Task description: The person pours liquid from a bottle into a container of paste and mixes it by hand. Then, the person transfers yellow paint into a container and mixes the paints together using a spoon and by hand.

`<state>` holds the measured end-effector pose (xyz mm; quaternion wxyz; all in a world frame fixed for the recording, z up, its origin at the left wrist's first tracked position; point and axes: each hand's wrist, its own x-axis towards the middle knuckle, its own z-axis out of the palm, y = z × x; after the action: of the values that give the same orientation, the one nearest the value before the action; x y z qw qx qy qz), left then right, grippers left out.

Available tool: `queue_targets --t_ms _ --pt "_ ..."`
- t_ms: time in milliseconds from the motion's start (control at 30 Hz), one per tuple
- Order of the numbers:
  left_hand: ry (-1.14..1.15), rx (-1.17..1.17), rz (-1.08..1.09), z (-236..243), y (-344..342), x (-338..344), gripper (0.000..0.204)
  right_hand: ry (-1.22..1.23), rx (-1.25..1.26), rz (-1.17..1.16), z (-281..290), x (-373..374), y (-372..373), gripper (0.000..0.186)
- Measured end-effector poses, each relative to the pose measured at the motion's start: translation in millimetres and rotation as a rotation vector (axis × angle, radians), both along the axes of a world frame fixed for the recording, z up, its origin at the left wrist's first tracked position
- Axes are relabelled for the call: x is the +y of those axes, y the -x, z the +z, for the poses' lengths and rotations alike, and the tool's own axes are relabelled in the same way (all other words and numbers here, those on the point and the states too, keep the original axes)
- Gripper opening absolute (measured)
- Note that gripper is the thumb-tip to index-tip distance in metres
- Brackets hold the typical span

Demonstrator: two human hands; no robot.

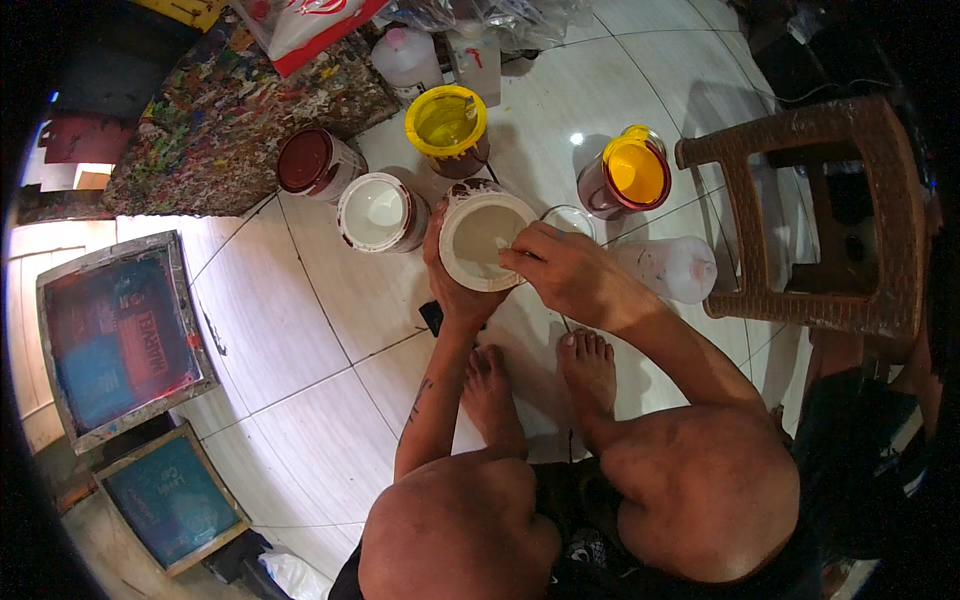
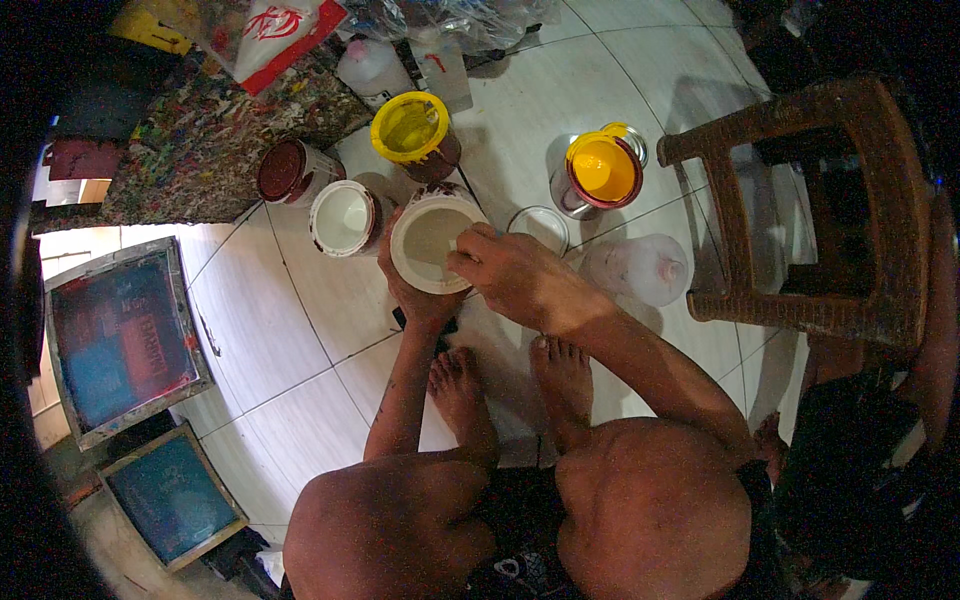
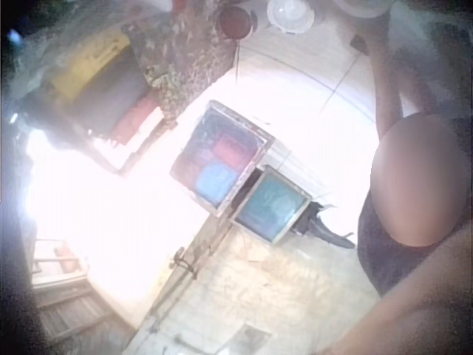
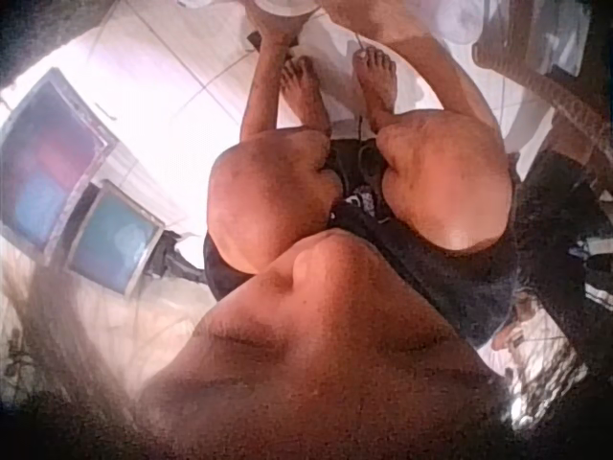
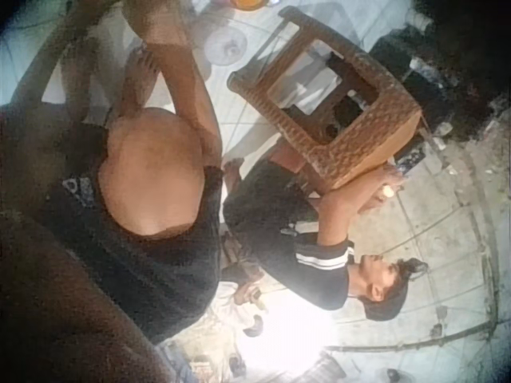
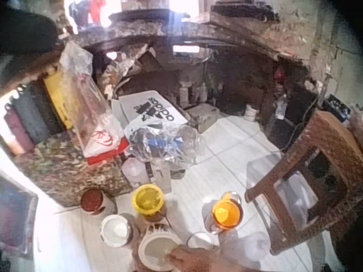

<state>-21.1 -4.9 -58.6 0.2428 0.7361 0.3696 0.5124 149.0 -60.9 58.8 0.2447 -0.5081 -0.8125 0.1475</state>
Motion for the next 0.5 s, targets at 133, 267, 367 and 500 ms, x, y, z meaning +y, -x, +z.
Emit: queue_targets --t_ms 133,267,367,500 --pt "0.021 0.002 -0.005 -5 3 -1 0.115 -0.006 -0.025 0.013 -8 0 -3 0.03" --pt "-0.023 0.018 -0.023 0 -1 -6 0.115 -0.076 0.03 -0.021 -9 6 -4 0.03" --pt "-0.03 0.02 -0.031 2 -3 -5 0.115 -0.093 0.028 -0.041 -7 7 -3 0.031" --pt "0.032 -0.046 -0.052 -3 2 -5 0.115 -0.014 0.019 0.039 -1 5 0 0.03"
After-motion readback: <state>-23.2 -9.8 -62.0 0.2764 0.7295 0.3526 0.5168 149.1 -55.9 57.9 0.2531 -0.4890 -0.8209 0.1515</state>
